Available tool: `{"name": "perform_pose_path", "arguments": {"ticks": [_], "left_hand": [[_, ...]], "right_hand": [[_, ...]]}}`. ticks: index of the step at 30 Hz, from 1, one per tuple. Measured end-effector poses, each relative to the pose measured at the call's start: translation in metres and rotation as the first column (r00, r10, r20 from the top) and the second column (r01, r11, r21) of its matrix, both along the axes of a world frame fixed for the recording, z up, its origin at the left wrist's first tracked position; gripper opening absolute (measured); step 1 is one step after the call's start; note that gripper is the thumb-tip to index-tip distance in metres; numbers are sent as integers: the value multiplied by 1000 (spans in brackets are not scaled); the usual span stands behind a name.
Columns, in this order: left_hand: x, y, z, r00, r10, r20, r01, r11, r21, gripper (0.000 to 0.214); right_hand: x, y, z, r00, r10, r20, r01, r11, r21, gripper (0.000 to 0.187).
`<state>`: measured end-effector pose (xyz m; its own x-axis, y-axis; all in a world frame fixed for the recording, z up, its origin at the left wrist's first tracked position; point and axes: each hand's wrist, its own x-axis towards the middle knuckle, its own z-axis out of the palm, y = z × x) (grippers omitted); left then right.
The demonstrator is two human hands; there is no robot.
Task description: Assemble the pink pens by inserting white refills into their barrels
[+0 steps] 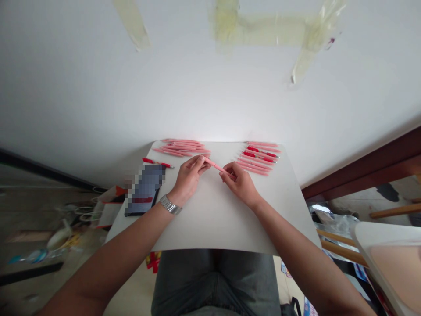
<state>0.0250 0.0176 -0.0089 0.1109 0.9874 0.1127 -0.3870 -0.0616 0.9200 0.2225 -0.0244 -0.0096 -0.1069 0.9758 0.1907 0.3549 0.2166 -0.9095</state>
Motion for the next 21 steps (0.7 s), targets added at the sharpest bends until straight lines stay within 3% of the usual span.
{"name": "perform_pose_path", "arguments": {"ticks": [21], "left_hand": [[0, -1, 3, 999, 19, -33, -20, 999, -36, 38]], "right_hand": [[-2, -4, 6, 1000, 29, 6, -29, 996, -87, 39]]}}
